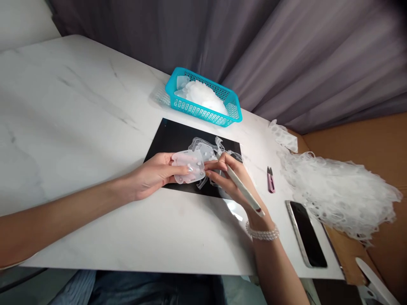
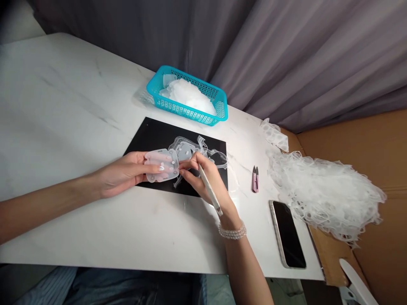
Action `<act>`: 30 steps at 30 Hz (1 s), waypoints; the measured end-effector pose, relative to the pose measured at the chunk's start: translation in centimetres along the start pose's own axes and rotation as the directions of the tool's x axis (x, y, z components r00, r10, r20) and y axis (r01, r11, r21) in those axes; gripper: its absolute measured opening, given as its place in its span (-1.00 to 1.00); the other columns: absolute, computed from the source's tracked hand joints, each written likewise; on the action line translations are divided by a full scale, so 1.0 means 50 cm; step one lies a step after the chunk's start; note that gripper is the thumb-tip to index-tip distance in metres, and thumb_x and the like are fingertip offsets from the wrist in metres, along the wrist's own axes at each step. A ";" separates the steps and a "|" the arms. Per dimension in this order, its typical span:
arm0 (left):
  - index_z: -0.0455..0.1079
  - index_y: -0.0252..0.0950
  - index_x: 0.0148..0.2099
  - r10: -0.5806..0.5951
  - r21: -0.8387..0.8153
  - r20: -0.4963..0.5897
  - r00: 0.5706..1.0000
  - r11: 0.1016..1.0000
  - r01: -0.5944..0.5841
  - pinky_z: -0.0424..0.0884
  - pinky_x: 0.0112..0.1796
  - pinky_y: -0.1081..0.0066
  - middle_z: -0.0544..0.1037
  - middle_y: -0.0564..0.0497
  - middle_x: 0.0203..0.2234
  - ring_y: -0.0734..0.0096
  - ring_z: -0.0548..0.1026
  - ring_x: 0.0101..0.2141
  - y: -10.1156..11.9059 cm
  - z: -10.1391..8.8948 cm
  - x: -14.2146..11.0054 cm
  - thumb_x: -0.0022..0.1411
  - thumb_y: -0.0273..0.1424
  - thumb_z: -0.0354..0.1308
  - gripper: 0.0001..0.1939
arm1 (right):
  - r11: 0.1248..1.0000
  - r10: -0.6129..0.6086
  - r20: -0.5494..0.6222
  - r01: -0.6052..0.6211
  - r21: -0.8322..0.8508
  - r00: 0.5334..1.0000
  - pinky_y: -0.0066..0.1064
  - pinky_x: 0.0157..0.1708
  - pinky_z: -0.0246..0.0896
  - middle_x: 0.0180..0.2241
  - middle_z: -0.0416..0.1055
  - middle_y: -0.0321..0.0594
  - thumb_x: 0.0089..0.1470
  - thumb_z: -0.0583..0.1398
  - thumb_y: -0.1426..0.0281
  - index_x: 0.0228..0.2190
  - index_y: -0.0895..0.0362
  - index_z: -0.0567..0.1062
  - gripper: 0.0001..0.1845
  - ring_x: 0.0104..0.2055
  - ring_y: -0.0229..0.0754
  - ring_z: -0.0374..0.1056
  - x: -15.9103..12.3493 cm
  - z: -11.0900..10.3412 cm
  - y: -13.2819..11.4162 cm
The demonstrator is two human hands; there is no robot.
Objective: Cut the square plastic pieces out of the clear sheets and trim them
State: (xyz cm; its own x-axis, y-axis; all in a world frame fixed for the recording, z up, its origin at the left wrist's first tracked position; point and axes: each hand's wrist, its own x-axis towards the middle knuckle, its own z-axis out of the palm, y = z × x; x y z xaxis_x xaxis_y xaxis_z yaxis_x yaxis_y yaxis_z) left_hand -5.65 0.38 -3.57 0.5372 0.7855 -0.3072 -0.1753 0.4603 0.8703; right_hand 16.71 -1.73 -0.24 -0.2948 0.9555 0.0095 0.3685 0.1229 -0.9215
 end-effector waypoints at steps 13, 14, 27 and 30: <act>0.60 -0.28 -0.15 -0.016 0.016 -0.119 0.993 1.000 0.018 0.32 -0.13 0.38 0.62 -0.02 -0.29 0.38 0.48 -0.22 0.002 0.031 0.001 0.03 -0.36 0.43 -0.71 | 0.892 -0.102 -0.194 0.003 -0.453 0.976 -0.38 -0.38 0.21 -0.44 0.47 -0.29 0.14 0.14 0.42 -0.49 0.03 0.10 -0.71 -0.37 -0.18 0.42 -0.012 0.010 0.015; 0.60 -0.29 -0.15 -0.012 0.021 -0.148 0.989 1.000 0.015 0.31 -0.13 0.38 0.62 -0.01 -0.31 0.39 0.48 -0.23 0.007 0.031 -0.002 0.02 -0.35 0.44 -0.69 | 0.875 -0.101 -0.229 -0.023 -0.484 0.968 -0.38 -0.39 0.20 -0.45 0.48 -0.29 0.13 0.15 0.43 -0.49 0.03 0.10 -0.71 -0.38 -0.18 0.42 -0.014 -0.005 0.023; 0.58 -0.17 -0.11 0.098 -0.176 0.109 0.989 0.981 -0.078 0.36 -0.16 0.53 0.62 0.11 -0.24 0.52 0.54 -0.19 0.033 0.033 -0.027 0.24 -0.46 0.30 -0.84 | 0.998 0.027 -0.366 -0.003 0.066 0.930 -0.28 -0.19 0.33 -0.30 0.62 -0.21 0.14 0.26 0.37 -0.53 0.04 0.09 -0.58 -0.15 -0.05 0.55 -0.041 0.037 -0.042; 0.56 -0.18 -0.13 0.114 -0.221 0.142 0.983 0.972 -0.080 0.38 -0.17 0.59 0.62 0.14 -0.29 0.58 0.54 -0.22 0.035 0.035 -0.031 0.27 -0.51 0.26 -0.84 | 0.952 0.098 -0.257 -0.016 0.306 0.962 -0.22 -0.16 0.37 -0.25 0.63 -0.22 0.05 0.36 0.34 -0.52 0.03 0.10 -0.51 -0.15 -0.04 0.55 -0.048 0.058 -0.056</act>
State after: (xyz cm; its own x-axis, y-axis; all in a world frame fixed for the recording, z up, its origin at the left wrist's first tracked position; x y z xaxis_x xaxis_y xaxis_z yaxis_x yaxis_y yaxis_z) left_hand -5.34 -0.73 -0.88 0.6252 0.7661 -0.1488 -0.3959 0.4757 0.7855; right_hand 13.81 -5.14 1.18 -0.0210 0.9996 0.0183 0.0855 0.0201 -0.9961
